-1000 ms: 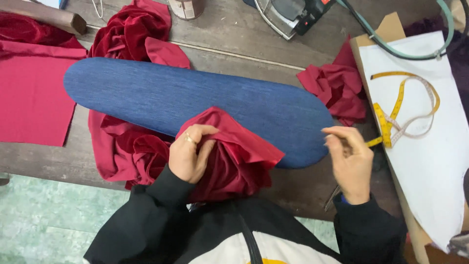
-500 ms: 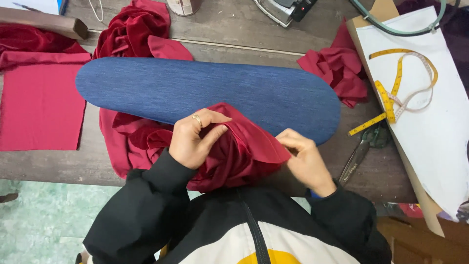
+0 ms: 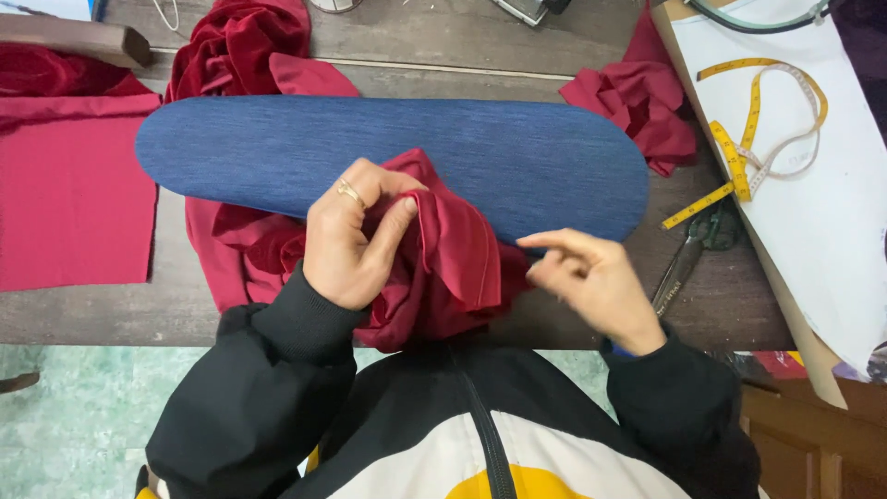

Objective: Ironing and pressing red fabric pieces on a specialized ironing board using a steam iron

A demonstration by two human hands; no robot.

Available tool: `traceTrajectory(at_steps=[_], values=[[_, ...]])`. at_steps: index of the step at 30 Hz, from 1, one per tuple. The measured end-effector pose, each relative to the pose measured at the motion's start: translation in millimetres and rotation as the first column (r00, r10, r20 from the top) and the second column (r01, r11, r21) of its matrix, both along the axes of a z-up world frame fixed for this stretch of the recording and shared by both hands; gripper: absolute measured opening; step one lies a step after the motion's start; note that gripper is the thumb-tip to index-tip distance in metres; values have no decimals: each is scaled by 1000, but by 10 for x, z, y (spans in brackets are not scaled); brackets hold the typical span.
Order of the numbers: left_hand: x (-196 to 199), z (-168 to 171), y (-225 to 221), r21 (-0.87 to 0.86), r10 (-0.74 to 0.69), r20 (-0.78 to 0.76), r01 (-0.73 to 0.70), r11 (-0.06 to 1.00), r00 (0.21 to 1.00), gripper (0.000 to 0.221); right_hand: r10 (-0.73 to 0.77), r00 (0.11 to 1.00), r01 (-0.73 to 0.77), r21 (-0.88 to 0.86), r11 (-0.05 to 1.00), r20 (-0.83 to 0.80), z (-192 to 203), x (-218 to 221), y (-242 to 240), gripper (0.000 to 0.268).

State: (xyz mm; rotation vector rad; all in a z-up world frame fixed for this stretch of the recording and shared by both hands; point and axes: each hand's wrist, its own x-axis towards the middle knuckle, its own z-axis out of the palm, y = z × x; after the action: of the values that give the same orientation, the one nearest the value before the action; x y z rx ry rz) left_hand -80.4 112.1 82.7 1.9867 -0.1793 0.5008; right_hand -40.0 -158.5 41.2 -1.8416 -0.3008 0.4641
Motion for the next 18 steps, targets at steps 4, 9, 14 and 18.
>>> traceTrajectory(at_steps=[4,9,14,18], values=[[-10,125,54,29,36,24,-36,999,999,7,173,985,-172,-48,984,7,71,-166,324,73],[-95,350,151,75,26,55,-30,997,998,7,189,926,-126,-203,971,327,125,-154,665,24],[-342,879,319,167,39,-14,-37,985,999,8,181,948,-165,-82,983,261,383,106,779,11],[-547,1381,225,16,-138,-87,140,990,987,23,72,937,-101,69,992,341,453,473,899,14]])
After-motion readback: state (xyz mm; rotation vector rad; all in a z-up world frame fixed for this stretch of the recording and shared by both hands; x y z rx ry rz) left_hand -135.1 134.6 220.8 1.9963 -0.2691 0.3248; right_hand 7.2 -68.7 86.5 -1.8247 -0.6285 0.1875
